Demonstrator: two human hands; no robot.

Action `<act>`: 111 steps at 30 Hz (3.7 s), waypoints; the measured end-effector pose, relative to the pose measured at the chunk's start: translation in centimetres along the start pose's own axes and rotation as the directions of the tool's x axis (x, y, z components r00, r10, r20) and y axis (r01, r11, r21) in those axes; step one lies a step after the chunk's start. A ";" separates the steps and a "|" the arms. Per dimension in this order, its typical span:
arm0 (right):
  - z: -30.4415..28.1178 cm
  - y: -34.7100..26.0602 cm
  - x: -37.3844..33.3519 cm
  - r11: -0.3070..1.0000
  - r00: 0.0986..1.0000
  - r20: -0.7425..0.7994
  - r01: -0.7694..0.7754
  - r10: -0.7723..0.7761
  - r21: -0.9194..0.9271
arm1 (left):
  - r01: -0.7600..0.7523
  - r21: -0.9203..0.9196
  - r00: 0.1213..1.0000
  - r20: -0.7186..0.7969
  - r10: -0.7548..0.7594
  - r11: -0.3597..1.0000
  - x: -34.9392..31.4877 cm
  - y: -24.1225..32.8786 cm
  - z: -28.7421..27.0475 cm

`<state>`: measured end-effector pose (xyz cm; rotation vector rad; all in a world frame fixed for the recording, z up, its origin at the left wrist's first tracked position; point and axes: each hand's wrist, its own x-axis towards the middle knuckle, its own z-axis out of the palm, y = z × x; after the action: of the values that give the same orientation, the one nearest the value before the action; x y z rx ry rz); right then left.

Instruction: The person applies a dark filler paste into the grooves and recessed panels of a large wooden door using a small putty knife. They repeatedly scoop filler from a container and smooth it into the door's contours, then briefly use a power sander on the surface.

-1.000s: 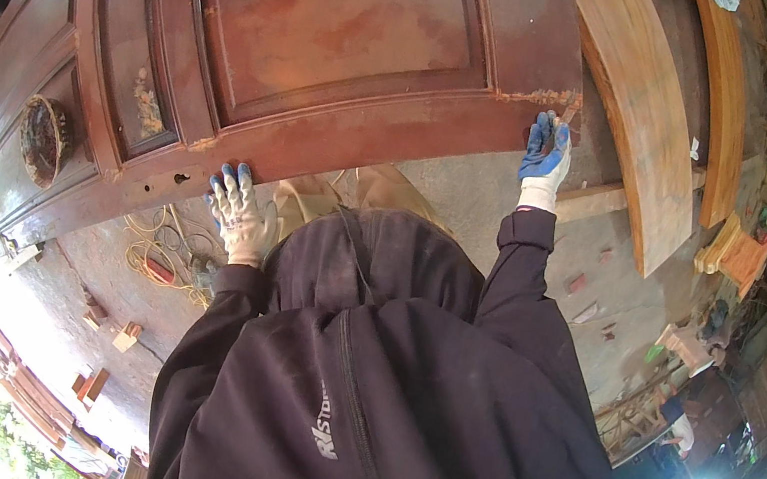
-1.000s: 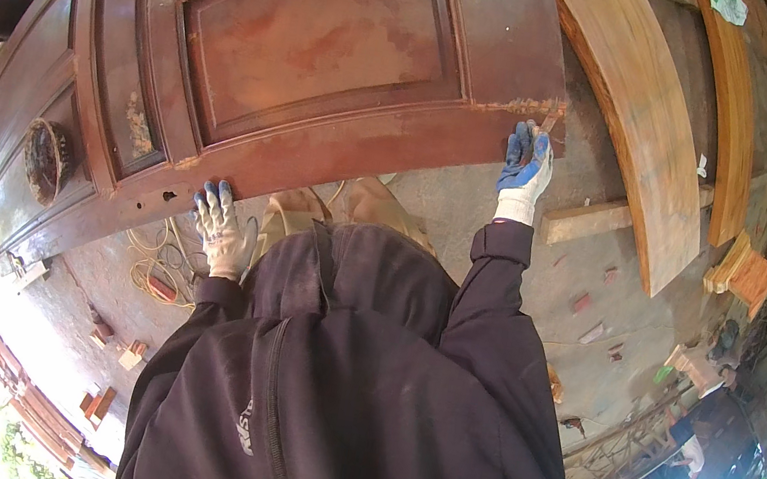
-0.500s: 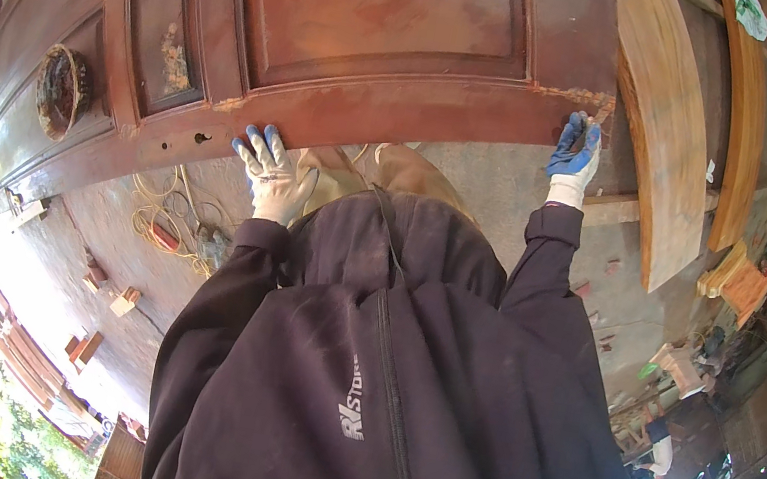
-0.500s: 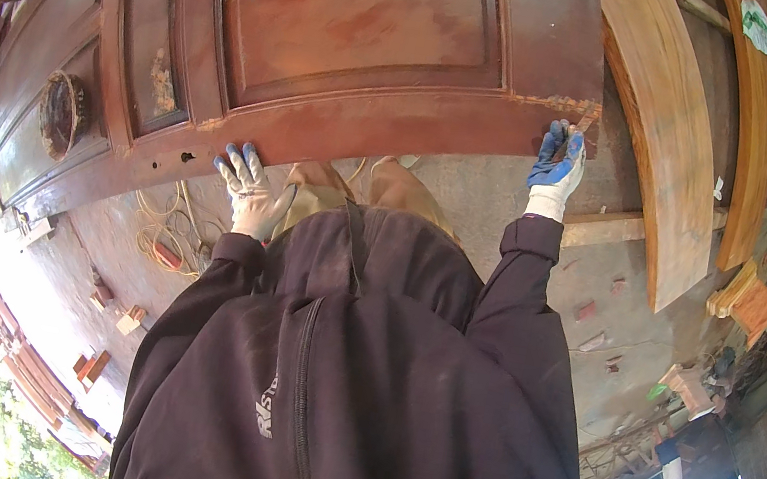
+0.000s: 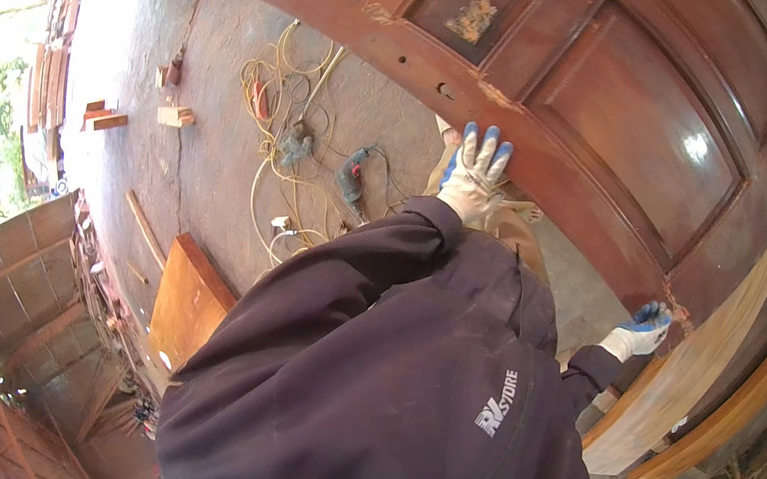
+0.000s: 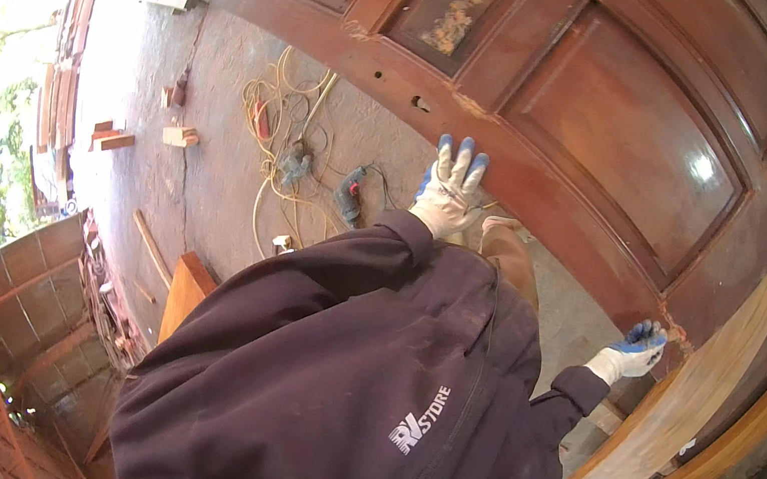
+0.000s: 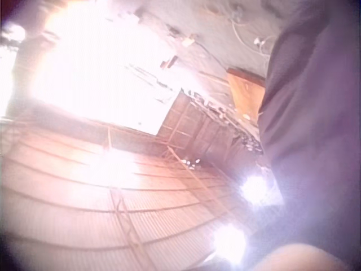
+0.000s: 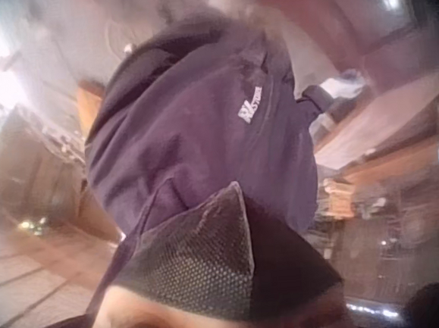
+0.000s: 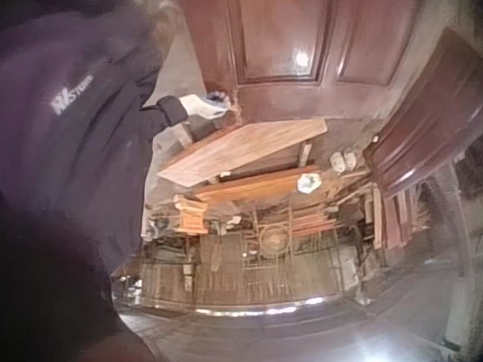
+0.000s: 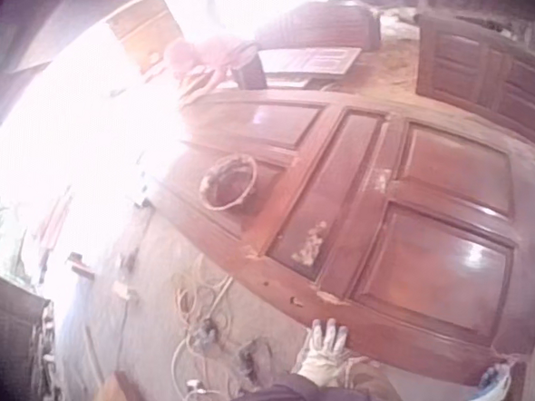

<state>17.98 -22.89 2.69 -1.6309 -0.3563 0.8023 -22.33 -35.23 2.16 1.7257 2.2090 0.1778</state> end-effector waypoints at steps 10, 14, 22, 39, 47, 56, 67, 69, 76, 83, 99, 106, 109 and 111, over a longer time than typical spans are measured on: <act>16.3 2.0 -16.0 0.958 0.749 0.628 -0.034 0.213 -0.284 | -0.139 -0.181 0.987 -0.106 0.121 0.974 -0.5 -3.2 -0.9; 20.7 3.9 -22.0 0.935 0.620 0.722 -0.057 0.308 -0.350 | -0.210 -0.148 0.974 -0.116 0.194 0.966 0.3 -6.3 -2.5; 25.8 6.4 -27.5 0.924 0.660 0.658 -0.162 0.362 -0.346 | -0.378 0.256 0.917 -0.031 0.398 0.890 1.0 -13.1 -5.5; 31.3 4.0 -27.4 0.937 0.554 0.761 -0.120 0.337 -0.328 | -0.065 0.457 0.968 -0.185 0.167 0.887 -0.7 -17.7 -6.2; 33.6 4.0 -30.4 0.864 0.255 0.836 -0.287 0.486 -0.414 | 0.015 -0.075 0.969 -0.244 -0.033 0.997 -2.1 -19.8 -6.1; 39.2 9.7 -44.5 0.821 0.104 0.822 -0.207 0.560 -0.533 | 0.117 -0.144 0.925 -0.346 -0.161 0.983 -0.9 -34.0 -10.2; 50.6 18.8 -63.1 0.867 0.243 0.832 -0.164 0.498 -0.471 | 0.248 -0.263 0.912 -0.261 -0.316 0.932 -2.9 -52.2 -16.6; 51.1 19.7 -64.1 0.846 0.307 0.793 -0.090 0.526 -0.526 | 0.247 -0.271 0.898 -0.296 -0.324 0.931 -2.4 -54.4 -17.8; 51.3 20.0 -64.3 0.834 0.354 0.756 -0.195 0.550 -0.516 | -0.091 -0.272 0.935 -0.355 -0.012 0.958 3.3 -57.5 -20.0; 51.9 20.0 -66.8 0.863 0.466 0.727 -0.251 0.504 -0.438 | -0.026 -0.097 0.976 -0.219 0.004 0.995 5.6 -58.2 -21.1; 48.9 20.4 -73.0 0.735 0.750 0.654 0.496 -0.096 -0.462 | -0.384 -0.106 0.911 -0.203 0.358 0.917 9.9 -68.0 -25.6; 50.0 16.4 -78.1 0.718 0.728 0.604 0.605 -0.324 -0.344 | -0.616 -0.609 0.726 -0.194 0.659 0.500 -0.4 -62.1 -24.1; 48.8 18.4 -78.8 0.674 0.726 0.631 0.613 -0.273 -0.414 | -0.222 -0.517 0.951 -0.301 0.068 0.826 4.5 -68.5 -26.9; 50.7 18.8 -80.5 0.684 0.668 0.676 0.651 -0.311 -0.329 | 0.018 -0.619 0.698 -0.555 -0.453 0.786 8.7 -76.2 -26.1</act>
<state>-77.21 -40.62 7.24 -1.6305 -1.5549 0.7693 -102.95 -43.79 2.38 1.0694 2.4340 1.4744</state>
